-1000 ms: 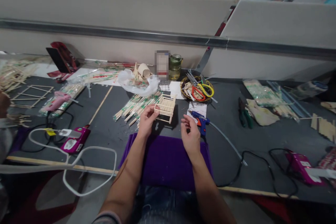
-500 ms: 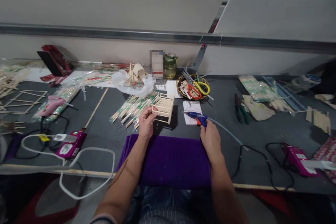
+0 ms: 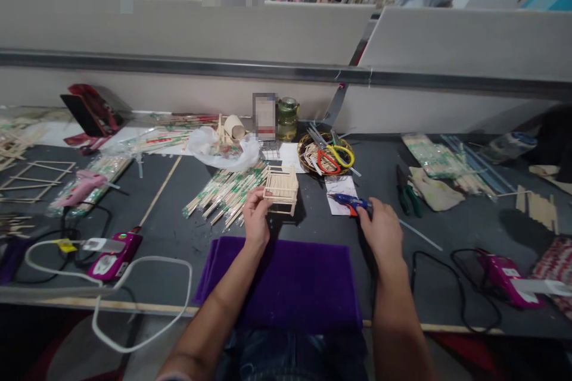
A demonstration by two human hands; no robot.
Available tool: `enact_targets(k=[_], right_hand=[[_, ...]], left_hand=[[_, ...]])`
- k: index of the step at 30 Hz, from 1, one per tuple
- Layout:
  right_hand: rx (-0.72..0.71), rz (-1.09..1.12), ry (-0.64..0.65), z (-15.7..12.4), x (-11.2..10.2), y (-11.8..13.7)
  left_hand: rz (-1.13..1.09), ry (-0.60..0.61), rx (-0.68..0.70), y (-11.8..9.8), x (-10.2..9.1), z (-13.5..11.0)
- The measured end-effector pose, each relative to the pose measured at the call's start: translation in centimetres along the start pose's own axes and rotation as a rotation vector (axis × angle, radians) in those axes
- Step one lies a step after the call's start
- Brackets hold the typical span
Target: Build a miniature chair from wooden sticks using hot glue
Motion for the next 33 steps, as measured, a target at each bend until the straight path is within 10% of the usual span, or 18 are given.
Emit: enact_targets(k=[8,17,24,28,33], right_hand=[[0.018,0.355,-0.184,6.9,-6.0,5.2],[0.021,0.191,0.233,10.4,1.0,9.8],[0.090,0.059,0.127,11.1,0.2,7.4],[-0.207,-0.030,0.095,13.3,-0.8,9.6],[-0.526,-0.182,0.364,16.0,1.5,13.9]], left_hand=[[-0.050,0.138,-0.106,-0.8,3.1,0.7],[-0.180,0.063,-0.082,-1.5,0.5,1.1],[-0.214,0.101,-0.166,-1.2,1.1,0.7],[-0.240,0.146,-0.190,-1.0,1.3,0.7],[-0.232,0.166,-0.204,-0.8,1.4,0.8]])
Point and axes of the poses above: each hand's wrist, its own z-axis towards the middle knuckle, its own x-axis out of the palm, y = z × x, the point moved 6 cm from there along z, towards the middle knuckle, and after that the axes turned 10 degrees about -x, right-handed, at the moved point
